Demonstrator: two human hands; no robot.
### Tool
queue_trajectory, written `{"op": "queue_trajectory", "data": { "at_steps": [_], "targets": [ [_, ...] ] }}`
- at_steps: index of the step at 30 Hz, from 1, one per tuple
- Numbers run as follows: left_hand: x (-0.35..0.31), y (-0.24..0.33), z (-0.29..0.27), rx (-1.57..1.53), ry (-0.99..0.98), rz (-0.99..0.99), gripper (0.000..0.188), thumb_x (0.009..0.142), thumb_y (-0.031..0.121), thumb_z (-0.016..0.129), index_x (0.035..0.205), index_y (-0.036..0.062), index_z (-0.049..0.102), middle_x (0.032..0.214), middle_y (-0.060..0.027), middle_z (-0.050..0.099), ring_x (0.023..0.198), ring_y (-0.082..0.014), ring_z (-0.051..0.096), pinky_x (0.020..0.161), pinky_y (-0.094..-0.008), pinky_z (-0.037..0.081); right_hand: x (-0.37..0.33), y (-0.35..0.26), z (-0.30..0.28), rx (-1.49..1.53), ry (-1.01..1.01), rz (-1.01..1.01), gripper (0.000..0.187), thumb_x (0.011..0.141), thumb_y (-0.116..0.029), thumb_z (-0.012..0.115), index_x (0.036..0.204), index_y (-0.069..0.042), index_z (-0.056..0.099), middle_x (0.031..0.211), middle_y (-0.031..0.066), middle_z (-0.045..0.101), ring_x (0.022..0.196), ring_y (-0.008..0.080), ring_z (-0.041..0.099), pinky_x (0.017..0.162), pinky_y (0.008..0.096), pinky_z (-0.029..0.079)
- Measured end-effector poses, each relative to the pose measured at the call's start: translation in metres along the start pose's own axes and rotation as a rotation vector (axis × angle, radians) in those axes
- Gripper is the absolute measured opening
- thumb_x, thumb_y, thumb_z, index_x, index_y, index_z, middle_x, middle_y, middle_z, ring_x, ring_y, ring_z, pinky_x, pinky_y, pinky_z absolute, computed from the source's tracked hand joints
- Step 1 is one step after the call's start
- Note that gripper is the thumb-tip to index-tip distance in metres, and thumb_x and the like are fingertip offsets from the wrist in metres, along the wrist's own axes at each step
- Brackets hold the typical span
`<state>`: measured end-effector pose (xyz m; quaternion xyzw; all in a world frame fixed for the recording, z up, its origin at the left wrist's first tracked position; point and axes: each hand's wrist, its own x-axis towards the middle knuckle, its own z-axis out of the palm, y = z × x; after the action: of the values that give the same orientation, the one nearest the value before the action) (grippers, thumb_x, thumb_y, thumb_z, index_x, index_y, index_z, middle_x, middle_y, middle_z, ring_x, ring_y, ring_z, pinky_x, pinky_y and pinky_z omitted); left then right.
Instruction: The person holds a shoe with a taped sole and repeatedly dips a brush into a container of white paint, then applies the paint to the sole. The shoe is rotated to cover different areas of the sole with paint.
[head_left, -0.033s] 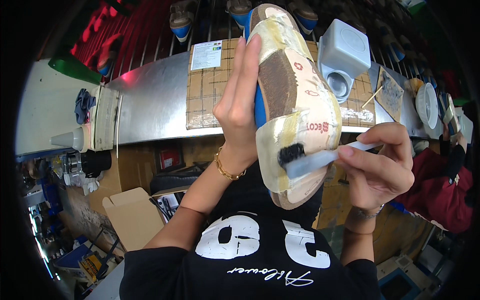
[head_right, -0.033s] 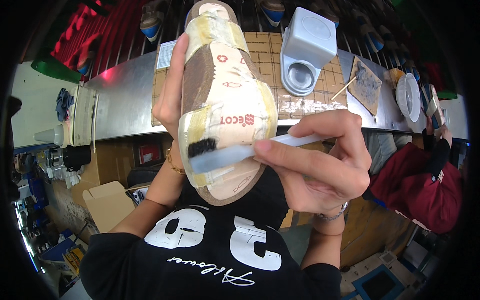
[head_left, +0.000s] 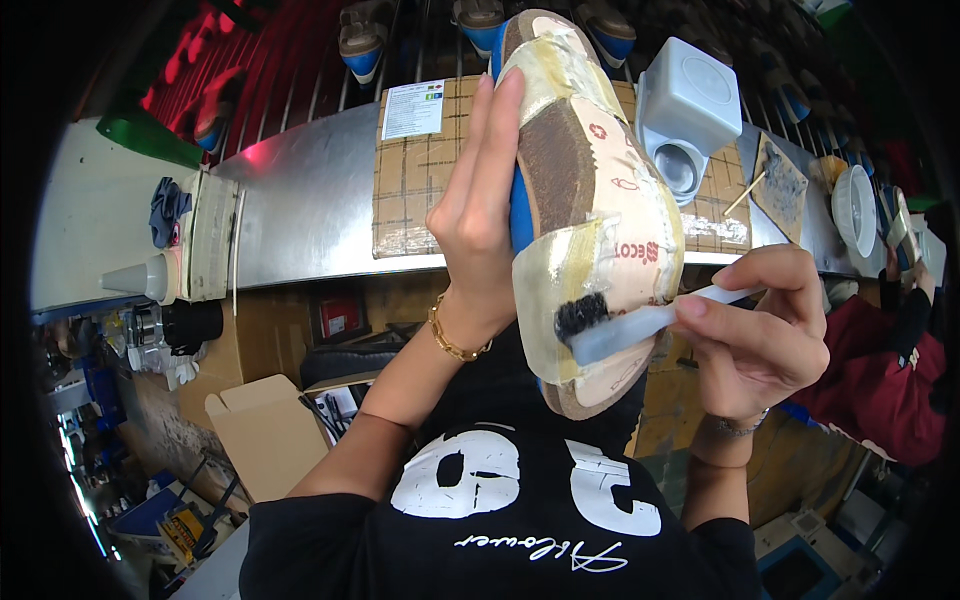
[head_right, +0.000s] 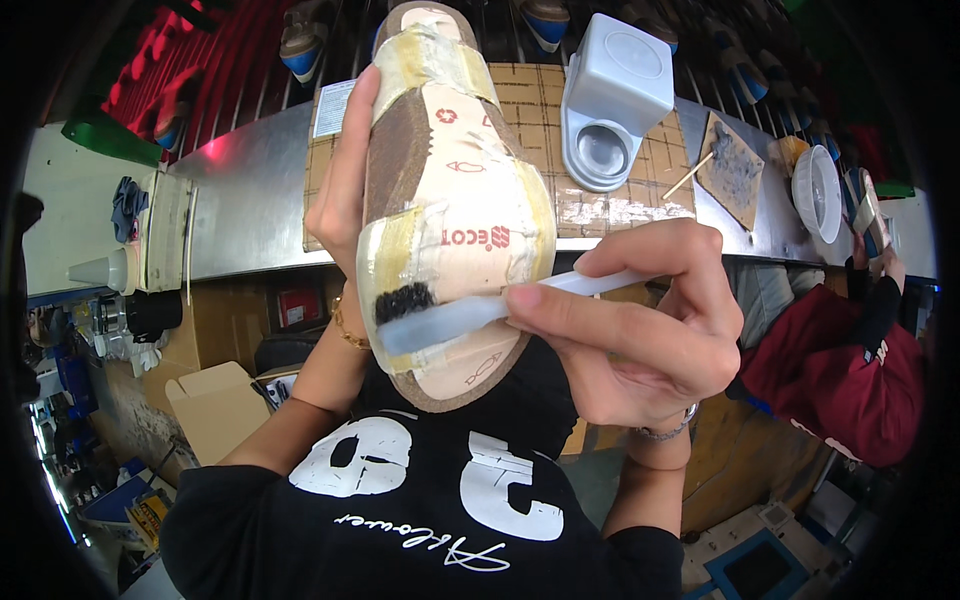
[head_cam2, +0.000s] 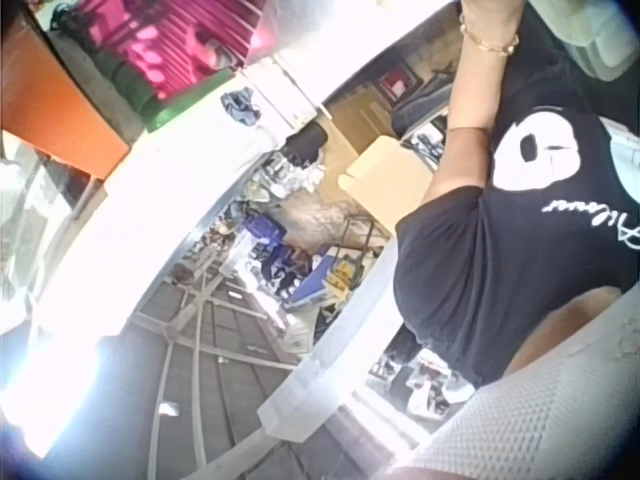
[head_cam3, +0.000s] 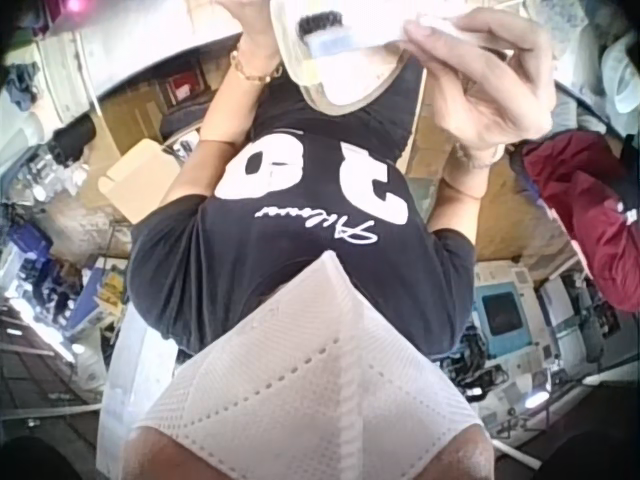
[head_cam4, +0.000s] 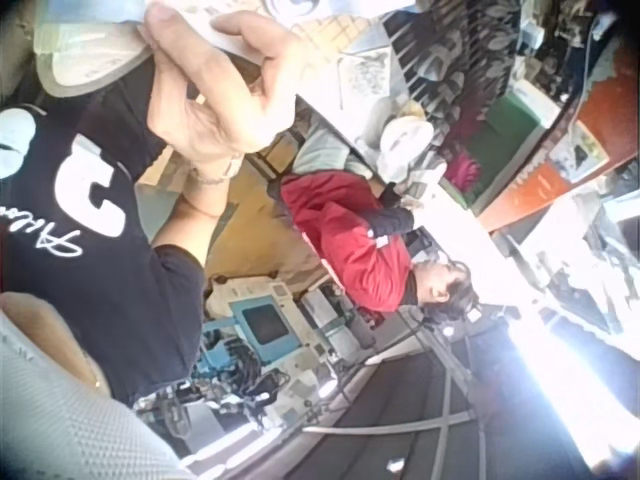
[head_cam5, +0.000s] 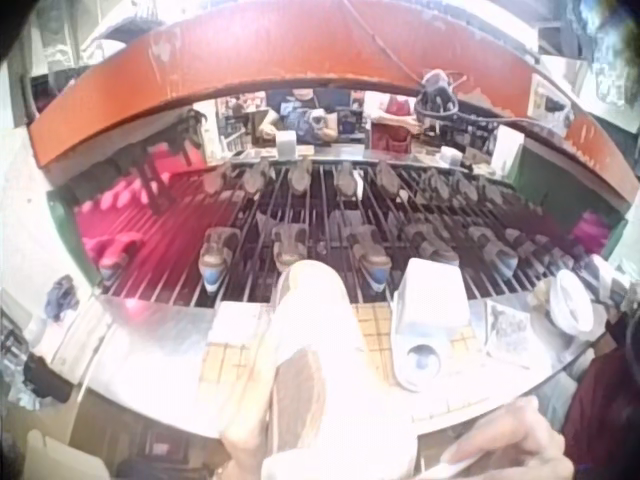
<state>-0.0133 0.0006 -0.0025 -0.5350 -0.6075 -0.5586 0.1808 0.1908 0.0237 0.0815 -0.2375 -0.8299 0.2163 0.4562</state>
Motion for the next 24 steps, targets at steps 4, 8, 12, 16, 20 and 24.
{"op": "queue_trajectory", "data": {
  "at_steps": [4, 8, 12, 16, 20, 24],
  "targets": [
    [-0.002, 0.001, -0.005, -0.042, -0.068, -0.043, 0.074, 0.077, 0.025, 0.083, 0.138, -0.0043, 0.054, 0.112, -0.0176, 0.073, 0.085, -0.0181, 0.073, 0.070, -0.0290, 0.058, 0.000, -0.001, -0.002, 0.041, -0.042, -0.016, 0.039, 0.049, -0.009, 0.085, 0.085, -0.023, 0.083, 0.082, 0.0003, 0.058, 0.073, 0.0136, 0.052, 0.062, 0.0246, 0.039],
    [-0.004, 0.000, -0.007, -0.098, -0.112, -0.069, 0.074, 0.077, 0.025, 0.082, 0.138, -0.0041, 0.054, 0.117, -0.0187, 0.071, 0.090, -0.0198, 0.073, 0.075, -0.0304, 0.058, 0.001, 0.001, -0.006, 0.074, -0.098, -0.057, 0.038, 0.048, -0.011, 0.084, 0.084, -0.023, 0.083, 0.080, 0.0006, 0.059, 0.072, 0.0133, 0.052, 0.062, 0.0245, 0.038],
    [-0.001, 0.001, -0.004, -0.153, -0.164, -0.113, 0.075, 0.076, 0.021, 0.081, 0.141, -0.0019, 0.052, 0.125, -0.0244, 0.065, 0.100, -0.0274, 0.070, 0.081, -0.0341, 0.058, 0.008, -0.007, -0.011, 0.123, -0.080, 0.081, 0.034, 0.051, -0.008, 0.083, 0.083, -0.020, 0.083, 0.078, 0.0013, 0.059, 0.071, 0.0131, 0.052, 0.062, 0.0248, 0.038],
    [-0.004, -0.001, -0.008, -0.120, -0.178, -0.190, 0.083, 0.072, 0.020, 0.084, 0.144, 0.0016, 0.048, 0.132, -0.0354, 0.056, 0.115, -0.0415, 0.064, 0.089, -0.0407, 0.057, 0.002, -0.020, -0.003, -0.035, -0.038, 0.178, 0.034, 0.054, -0.009, 0.085, 0.087, -0.017, 0.082, 0.078, 0.0017, 0.059, 0.070, 0.0143, 0.052, 0.064, 0.0270, 0.037],
    [-0.003, -0.006, -0.006, -0.059, -0.168, -0.179, 0.088, 0.069, 0.022, 0.086, 0.145, 0.0011, 0.046, 0.130, -0.0382, 0.055, 0.114, -0.0425, 0.063, 0.089, -0.0407, 0.056, -0.007, -0.029, -0.001, -0.318, 0.038, 0.060, 0.037, 0.054, -0.007, 0.086, 0.089, -0.020, 0.082, 0.081, 0.0008, 0.059, 0.071, 0.0150, 0.053, 0.069, 0.0287, 0.038],
    [0.001, -0.005, -0.007, -0.060, -0.171, -0.225, 0.083, 0.072, 0.017, 0.084, 0.145, 0.0003, 0.047, 0.132, -0.0344, 0.056, 0.116, -0.0409, 0.063, 0.092, -0.0403, 0.055, -0.015, -0.028, -0.003, -0.258, -0.007, -0.096, 0.041, 0.051, -0.012, 0.085, 0.090, -0.025, 0.082, 0.083, -0.0008, 0.057, 0.071, 0.0136, 0.054, 0.069, 0.0293, 0.037]
  ]
}}
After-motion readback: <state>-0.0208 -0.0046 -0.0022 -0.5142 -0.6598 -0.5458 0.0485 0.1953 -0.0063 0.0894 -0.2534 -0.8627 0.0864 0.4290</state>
